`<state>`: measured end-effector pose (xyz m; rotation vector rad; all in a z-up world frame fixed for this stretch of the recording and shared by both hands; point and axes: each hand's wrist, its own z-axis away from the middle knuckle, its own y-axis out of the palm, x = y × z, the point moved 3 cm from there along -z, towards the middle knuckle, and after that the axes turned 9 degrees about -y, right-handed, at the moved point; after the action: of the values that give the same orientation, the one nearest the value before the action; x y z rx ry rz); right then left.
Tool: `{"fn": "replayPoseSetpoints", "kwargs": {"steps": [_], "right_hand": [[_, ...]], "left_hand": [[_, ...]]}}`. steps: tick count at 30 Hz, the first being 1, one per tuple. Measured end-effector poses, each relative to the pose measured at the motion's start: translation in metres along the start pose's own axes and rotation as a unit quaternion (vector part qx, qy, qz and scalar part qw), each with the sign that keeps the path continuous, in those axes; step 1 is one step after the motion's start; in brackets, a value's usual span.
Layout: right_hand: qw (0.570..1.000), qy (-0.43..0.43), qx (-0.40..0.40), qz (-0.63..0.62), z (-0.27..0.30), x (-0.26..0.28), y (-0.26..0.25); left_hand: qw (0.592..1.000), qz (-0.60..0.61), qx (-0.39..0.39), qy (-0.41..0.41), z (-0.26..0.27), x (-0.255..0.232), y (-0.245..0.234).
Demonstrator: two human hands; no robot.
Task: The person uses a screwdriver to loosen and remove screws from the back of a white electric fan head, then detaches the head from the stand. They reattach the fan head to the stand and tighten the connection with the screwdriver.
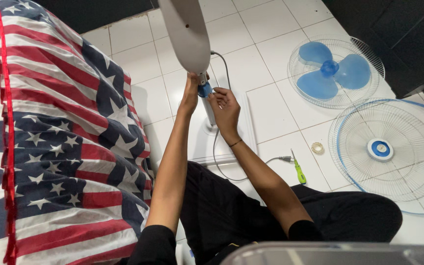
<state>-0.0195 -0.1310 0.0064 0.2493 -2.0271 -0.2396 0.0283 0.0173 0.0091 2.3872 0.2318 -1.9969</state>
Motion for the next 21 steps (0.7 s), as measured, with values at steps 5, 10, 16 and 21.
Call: {"fn": "replayPoseSetpoints", "kwargs": {"steps": [5,10,16,21], "right_hand": [[0.999,-0.026,-0.022,-0.005,-0.006,-0.011,0.015],[0.997,-0.055,-0.039,0.047,-0.012,-0.021,0.019],[0.997,-0.068,-0.020,0.041,-0.015,-0.019,0.022],[0.998,-0.053,-0.017,0.031,-0.017,-0.015,0.021]], "left_hand": [[1.000,0.000,-0.006,-0.012,-0.001,0.005,-0.001],[0.999,-0.020,-0.008,-0.023,0.000,0.008,-0.001],[1.000,-0.013,-0.005,-0.024,-0.001,0.011,0.000],[0.999,-0.032,-0.002,-0.016,-0.001,0.009,0.002]]}}
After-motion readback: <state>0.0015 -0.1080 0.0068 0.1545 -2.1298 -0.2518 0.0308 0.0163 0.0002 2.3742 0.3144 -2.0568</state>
